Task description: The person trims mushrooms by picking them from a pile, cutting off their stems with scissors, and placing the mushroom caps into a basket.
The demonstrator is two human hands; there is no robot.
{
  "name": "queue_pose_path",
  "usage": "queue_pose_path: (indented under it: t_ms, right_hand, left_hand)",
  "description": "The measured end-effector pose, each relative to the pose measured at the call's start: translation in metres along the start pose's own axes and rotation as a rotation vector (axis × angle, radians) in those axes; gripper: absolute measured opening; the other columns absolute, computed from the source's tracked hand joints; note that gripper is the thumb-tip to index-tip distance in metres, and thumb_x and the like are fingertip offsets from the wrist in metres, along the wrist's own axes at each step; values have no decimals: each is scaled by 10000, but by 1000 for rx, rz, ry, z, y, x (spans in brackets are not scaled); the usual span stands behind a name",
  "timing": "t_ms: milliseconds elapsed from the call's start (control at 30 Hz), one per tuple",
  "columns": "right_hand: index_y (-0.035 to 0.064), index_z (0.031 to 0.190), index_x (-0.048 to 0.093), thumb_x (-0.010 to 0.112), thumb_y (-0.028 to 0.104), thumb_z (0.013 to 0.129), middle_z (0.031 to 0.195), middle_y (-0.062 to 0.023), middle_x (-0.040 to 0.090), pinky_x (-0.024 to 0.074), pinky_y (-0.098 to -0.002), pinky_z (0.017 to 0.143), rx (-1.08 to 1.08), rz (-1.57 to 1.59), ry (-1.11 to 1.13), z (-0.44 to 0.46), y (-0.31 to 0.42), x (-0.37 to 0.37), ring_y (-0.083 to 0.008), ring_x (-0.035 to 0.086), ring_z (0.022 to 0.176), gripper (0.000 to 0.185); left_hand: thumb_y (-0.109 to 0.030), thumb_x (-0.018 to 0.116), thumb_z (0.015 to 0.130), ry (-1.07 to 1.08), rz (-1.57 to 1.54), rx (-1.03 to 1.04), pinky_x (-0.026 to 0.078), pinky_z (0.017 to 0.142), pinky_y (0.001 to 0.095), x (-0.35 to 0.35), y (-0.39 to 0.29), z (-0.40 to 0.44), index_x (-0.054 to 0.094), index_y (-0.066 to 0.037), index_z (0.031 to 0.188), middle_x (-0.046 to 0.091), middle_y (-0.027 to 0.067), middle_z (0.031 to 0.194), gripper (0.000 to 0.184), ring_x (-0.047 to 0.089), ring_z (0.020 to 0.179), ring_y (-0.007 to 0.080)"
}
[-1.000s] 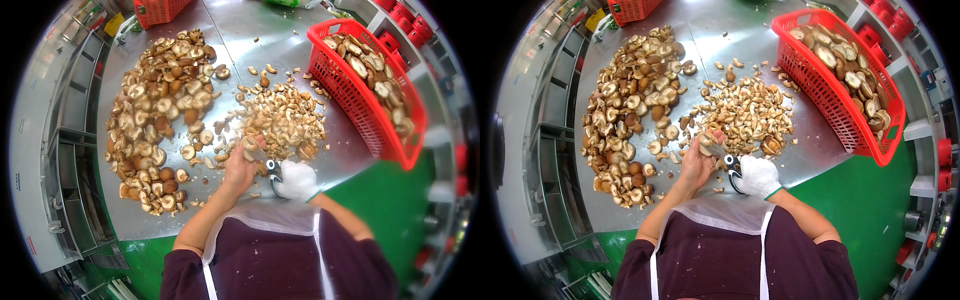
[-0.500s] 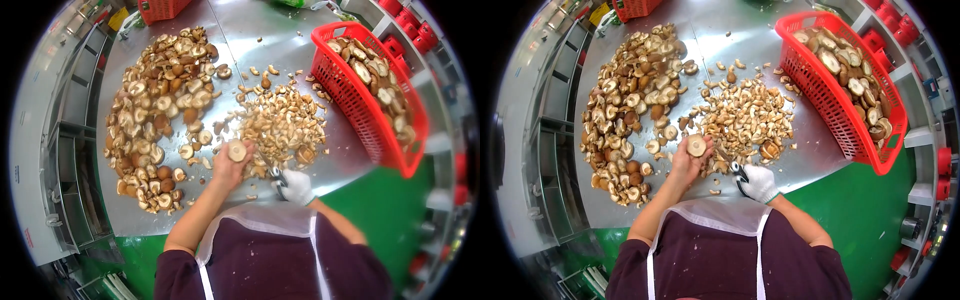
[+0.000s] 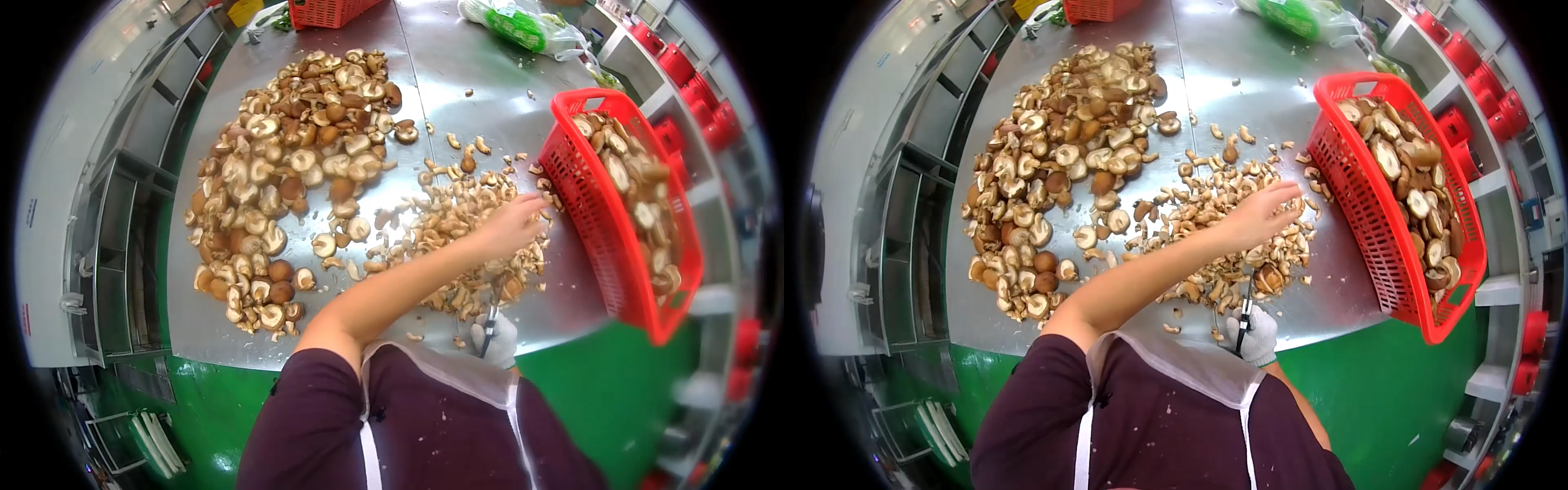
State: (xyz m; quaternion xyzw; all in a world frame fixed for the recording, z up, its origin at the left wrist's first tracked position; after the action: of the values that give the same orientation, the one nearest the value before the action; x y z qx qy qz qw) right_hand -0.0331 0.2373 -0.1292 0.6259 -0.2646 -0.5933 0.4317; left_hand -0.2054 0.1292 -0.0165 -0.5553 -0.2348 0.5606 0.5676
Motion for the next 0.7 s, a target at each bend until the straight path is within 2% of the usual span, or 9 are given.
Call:
queue_pose_path:
  t_ms: [100,167,233,300,333,467,633,667,700]
  right_hand:
    - [56,814,606,728,207,776,687,-101,600,493,-365,593,20,56,-7,-5,-8,2,-277,599,614,197]
    - [58,812,605,733,209,773,673,-100,594,492,-365,592,122,148,7,-11,-25,8,-284,596,611,202]
    - [58,807,607,736,218,776,655,-99,586,486,-369,582,14,76,11,-2,-4,3,-281,599,608,208]
    - [57,805,607,736,223,781,653,-99,585,483,-370,576,-48,59,5,-2,-2,2,-277,600,606,212]
    - [24,866,583,689,125,840,669,14,531,381,-262,531,-79,94,23,-4,-1,3,-82,468,581,149]
    - [27,870,587,681,92,839,675,18,534,382,-251,535,-54,42,64,-2,-2,6,-75,469,586,118]
    - [26,872,597,680,68,828,687,17,543,387,-240,531,-44,53,43,-2,-9,8,-70,482,586,103]
    - [66,818,604,734,183,771,662,-114,589,477,-382,568,-51,-12,3,-1,-4,4,-303,602,599,181]
    - [65,810,597,735,192,772,659,-119,583,475,-388,568,-36,-33,22,1,1,5,-311,597,600,191]
  left_hand:
    - [-175,612,913,-150,184,-183,447,997,363,-34,49,-64,627,-5,1128,568,154,1250,275,559,1152,288]
    - [-107,612,889,-248,344,-129,497,900,376,-75,63,-107,656,-30,1055,611,142,1152,188,604,1049,285]
    - [-57,663,793,-301,815,-183,532,769,405,-123,83,-142,673,-56,1017,619,130,1065,224,622,937,283]
    - [-75,693,759,-205,1085,-469,522,800,402,-158,110,-174,661,-114,1040,577,128,1143,285,580,1023,311]
    - [-94,719,737,-188,1047,-413,517,816,403,-167,116,-188,625,-142,1118,554,134,1150,395,561,1038,321]
    - [-140,773,688,-104,916,-557,506,832,409,-179,123,-198,554,-160,1205,520,123,1153,562,544,1087,316]
    - [-178,763,749,-192,762,-626,517,787,373,-177,123,-199,537,-88,1147,576,141,1086,466,590,1012,310]
    - [-192,757,775,-211,716,-649,527,761,355,-176,122,-200,527,-67,1138,589,144,1074,447,610,984,295]
    - [-210,744,802,-304,352,-731,532,735,329,-174,128,-204,516,-53,1129,598,144,1073,429,624,957,269]
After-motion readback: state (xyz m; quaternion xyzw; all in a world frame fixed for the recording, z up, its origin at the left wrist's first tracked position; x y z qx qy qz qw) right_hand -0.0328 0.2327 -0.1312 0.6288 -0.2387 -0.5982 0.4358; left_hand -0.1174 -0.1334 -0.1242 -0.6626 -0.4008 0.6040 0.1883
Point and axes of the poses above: each hand's wrist, its own z-axis towards the middle knuckle, its own x-axis out of the palm, y = z × x, the point moved 7 cm from there along z, towards the middle knuckle
